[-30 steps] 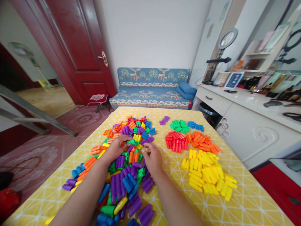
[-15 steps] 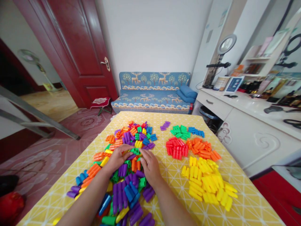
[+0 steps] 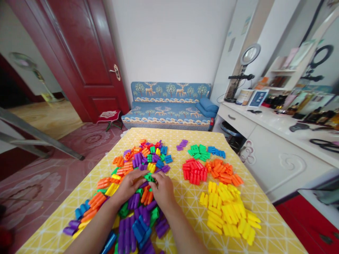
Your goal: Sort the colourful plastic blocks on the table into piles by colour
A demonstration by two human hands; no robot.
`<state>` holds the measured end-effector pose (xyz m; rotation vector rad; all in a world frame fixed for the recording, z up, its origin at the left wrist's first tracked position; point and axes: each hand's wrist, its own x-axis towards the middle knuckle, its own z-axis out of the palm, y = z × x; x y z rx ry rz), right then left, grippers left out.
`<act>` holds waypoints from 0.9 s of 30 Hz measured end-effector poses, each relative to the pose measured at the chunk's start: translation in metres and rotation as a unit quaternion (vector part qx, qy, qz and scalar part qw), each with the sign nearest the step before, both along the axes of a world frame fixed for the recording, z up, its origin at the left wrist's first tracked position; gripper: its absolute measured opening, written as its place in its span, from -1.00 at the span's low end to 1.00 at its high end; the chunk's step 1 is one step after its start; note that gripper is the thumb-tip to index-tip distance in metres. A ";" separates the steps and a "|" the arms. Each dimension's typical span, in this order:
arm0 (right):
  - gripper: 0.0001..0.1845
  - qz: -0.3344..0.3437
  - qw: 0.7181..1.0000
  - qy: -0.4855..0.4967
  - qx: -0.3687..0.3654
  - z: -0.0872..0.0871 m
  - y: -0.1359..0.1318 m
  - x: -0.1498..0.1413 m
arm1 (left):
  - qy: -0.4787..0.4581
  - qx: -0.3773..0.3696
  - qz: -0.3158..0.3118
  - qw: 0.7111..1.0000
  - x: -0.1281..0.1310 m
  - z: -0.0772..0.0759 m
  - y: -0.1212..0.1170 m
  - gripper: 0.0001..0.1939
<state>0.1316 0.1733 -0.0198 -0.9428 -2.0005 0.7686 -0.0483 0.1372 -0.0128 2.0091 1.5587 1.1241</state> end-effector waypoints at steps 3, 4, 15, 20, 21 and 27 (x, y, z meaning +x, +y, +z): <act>-0.82 -0.028 0.999 -0.010 0.017 0.013 0.006 0.002 | 0.001 -0.014 0.031 0.999 -0.002 -0.005 0.000 -0.66; -0.83 -0.036 0.999 -0.011 0.025 0.018 0.012 0.006 | 0.006 -0.019 0.034 0.999 -0.002 -0.005 0.000 -0.67; -0.81 -0.259 0.908 -0.310 0.113 0.069 0.191 0.122 | 0.017 -0.023 0.019 0.999 0.000 0.000 0.002 -0.76; -0.75 -0.327 0.875 -0.350 0.072 0.063 0.233 0.140 | 0.009 -0.024 0.022 0.999 0.001 0.001 0.001 -0.78; -0.75 -0.331 0.871 -0.358 0.064 0.060 0.238 0.140 | 0.009 -0.023 0.021 0.999 0.001 0.001 0.001 -0.78; -0.71 -0.317 0.858 -0.403 0.042 0.045 0.261 0.130 | 0.005 -0.022 0.019 1.000 0.001 0.000 0.002 -0.79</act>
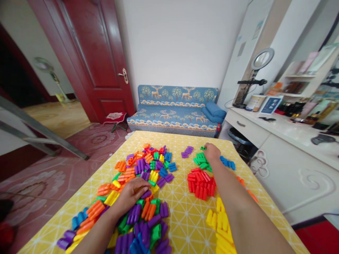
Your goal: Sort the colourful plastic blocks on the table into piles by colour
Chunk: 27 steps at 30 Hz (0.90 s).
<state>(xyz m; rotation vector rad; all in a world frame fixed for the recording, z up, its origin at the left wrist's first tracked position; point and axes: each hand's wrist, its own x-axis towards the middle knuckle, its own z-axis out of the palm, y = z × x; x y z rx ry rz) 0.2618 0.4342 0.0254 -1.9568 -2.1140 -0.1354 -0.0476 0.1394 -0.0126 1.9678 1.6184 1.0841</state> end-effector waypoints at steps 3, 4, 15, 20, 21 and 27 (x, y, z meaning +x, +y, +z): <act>-0.70 0.008 1.000 -0.025 -0.014 -0.004 0.007 -0.005 | -0.002 0.001 -0.003 1.000 0.000 -0.001 0.000 -0.80; -0.69 0.012 0.999 -0.035 -0.019 -0.005 0.009 -0.006 | -0.002 0.002 -0.004 1.000 -0.001 -0.001 0.000 -0.80; -0.62 0.082 0.987 -0.115 -0.078 0.001 -0.003 -0.012 | -0.004 0.002 0.003 1.000 0.000 0.000 0.001 -0.80; -0.59 0.078 0.994 -0.056 -0.051 0.008 -0.030 -0.019 | -0.008 0.007 0.006 1.000 0.000 -0.001 0.002 -0.80; -0.59 0.082 0.995 -0.036 -0.038 0.009 -0.039 -0.023 | -0.009 0.009 0.005 1.000 0.000 -0.002 0.002 -0.80; -0.65 0.189 0.965 0.182 0.024 -0.010 -0.133 -0.072 | -0.016 0.009 0.010 1.000 -0.002 -0.006 0.003 -0.79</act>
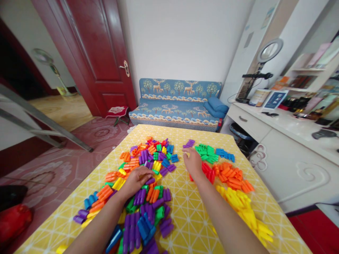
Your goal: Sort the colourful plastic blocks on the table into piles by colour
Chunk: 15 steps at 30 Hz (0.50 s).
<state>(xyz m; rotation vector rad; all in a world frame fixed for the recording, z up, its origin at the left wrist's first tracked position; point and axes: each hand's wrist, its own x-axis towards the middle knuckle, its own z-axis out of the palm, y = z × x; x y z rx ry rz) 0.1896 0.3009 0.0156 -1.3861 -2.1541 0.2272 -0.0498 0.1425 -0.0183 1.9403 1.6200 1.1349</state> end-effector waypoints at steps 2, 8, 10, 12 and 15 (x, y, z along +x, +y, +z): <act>-0.72 0.054 0.987 0.149 -0.020 -0.015 -0.037 -0.017 | -0.005 -0.007 0.009 1.000 0.001 0.001 0.000 -0.79; -0.77 0.100 0.942 0.311 -0.077 -0.052 -0.098 -0.042 | -0.045 -0.058 0.016 0.997 0.004 0.024 0.004 -0.78; -0.77 0.095 0.941 0.314 -0.083 -0.058 -0.101 -0.043 | -0.011 -0.050 0.028 0.998 -0.001 0.035 0.010 -0.77; -0.76 0.089 0.943 0.308 -0.082 -0.061 -0.101 -0.043 | 0.050 -0.033 0.070 0.996 -0.011 0.044 0.020 -0.71; -0.76 0.088 0.947 0.300 -0.077 -0.063 -0.100 -0.042 | 0.158 -0.071 0.098 0.980 -0.026 0.049 0.037 -0.35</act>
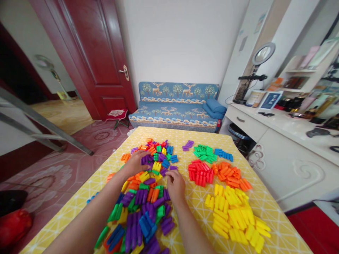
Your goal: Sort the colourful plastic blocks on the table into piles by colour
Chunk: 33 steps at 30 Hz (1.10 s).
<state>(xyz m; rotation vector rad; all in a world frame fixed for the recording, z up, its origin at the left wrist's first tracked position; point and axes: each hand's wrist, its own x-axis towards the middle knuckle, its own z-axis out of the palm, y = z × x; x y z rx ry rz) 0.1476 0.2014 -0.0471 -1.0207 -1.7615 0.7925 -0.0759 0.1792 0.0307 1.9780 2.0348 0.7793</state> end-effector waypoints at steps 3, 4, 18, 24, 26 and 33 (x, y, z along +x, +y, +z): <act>-0.76 0.004 1.000 -0.009 0.010 0.000 -0.001 0.000 | 0.050 -0.103 -0.033 0.993 -0.009 -0.003 0.014 0.06; -0.75 0.006 1.000 -0.013 0.014 0.000 -0.001 0.000 | 0.061 -0.121 -0.042 0.990 -0.011 -0.003 0.018 0.09; -0.75 0.012 0.999 -0.030 0.034 0.000 -0.002 0.000 | 0.130 -0.097 0.030 0.986 0.022 0.001 0.020 -0.21; -0.76 0.002 0.999 -0.039 0.031 0.003 -0.004 0.000 | 0.070 -0.005 0.041 0.997 0.021 -0.005 0.012 -0.81; -0.76 -0.001 0.999 -0.036 0.028 0.002 -0.003 -0.001 | 0.051 0.024 0.041 0.998 0.022 -0.006 0.009 -0.82; -0.58 0.008 0.998 0.054 -0.007 0.002 -0.007 -0.004 | -0.438 0.085 0.094 0.890 0.039 -0.014 -0.002 -0.78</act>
